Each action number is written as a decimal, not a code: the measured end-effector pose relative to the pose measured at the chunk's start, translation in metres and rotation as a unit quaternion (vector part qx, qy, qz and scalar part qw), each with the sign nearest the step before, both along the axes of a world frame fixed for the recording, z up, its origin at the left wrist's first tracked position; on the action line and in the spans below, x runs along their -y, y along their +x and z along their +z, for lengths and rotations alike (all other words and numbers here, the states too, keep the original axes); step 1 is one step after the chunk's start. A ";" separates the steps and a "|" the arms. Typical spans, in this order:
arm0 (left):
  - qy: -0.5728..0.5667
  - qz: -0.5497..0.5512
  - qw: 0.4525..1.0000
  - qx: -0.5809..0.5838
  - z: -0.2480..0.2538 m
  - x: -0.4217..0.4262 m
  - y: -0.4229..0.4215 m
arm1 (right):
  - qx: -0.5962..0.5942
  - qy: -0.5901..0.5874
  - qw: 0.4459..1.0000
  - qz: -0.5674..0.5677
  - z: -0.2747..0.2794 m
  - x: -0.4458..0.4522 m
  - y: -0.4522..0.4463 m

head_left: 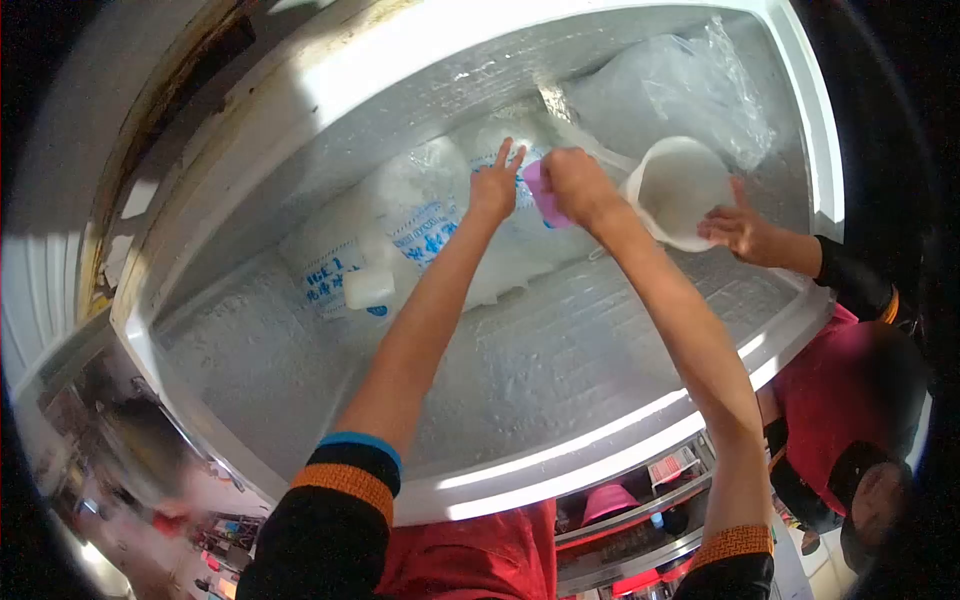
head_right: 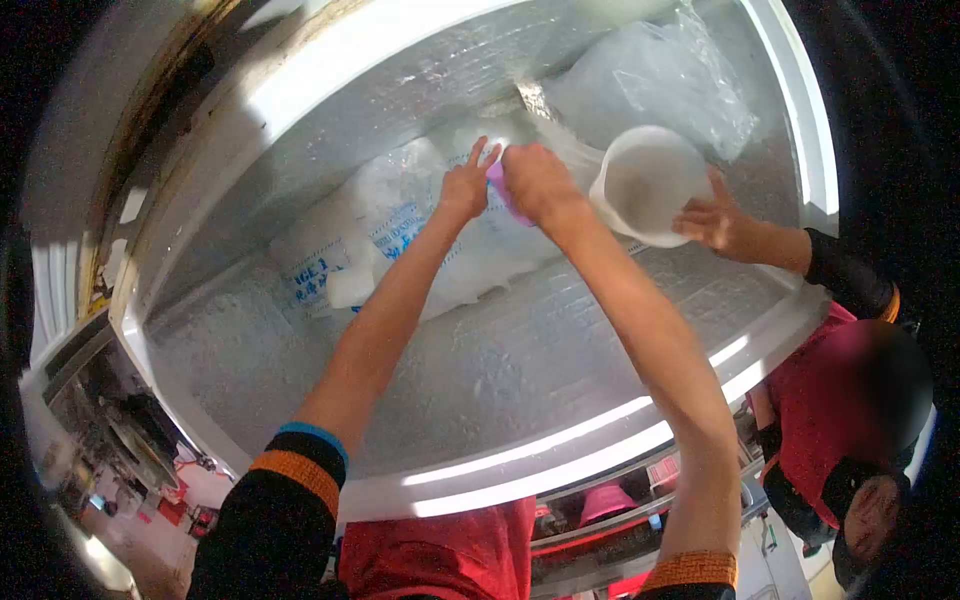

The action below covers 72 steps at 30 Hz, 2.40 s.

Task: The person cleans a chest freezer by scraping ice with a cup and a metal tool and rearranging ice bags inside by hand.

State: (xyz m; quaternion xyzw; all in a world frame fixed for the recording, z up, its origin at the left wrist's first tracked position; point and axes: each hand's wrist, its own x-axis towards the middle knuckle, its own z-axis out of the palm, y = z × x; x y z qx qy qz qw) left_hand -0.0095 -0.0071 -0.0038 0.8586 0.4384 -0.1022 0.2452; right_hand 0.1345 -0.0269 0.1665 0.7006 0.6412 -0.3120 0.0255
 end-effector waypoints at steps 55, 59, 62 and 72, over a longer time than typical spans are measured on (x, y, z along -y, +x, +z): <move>0.000 0.013 0.997 0.076 -0.001 0.000 -0.003 | -0.152 0.328 0.930 -0.068 -0.082 -0.031 0.025; -0.034 -0.014 0.999 0.004 -0.016 -0.003 -0.002 | -0.175 0.343 0.923 -0.004 -0.008 -0.006 0.020; -0.092 0.005 0.995 -0.034 -0.041 -0.011 0.001 | -0.286 0.259 0.917 -0.099 0.040 0.020 0.018; -0.075 -0.011 0.997 -0.002 0.006 -0.010 -0.001 | -0.177 -0.009 0.974 -0.141 0.078 0.128 0.055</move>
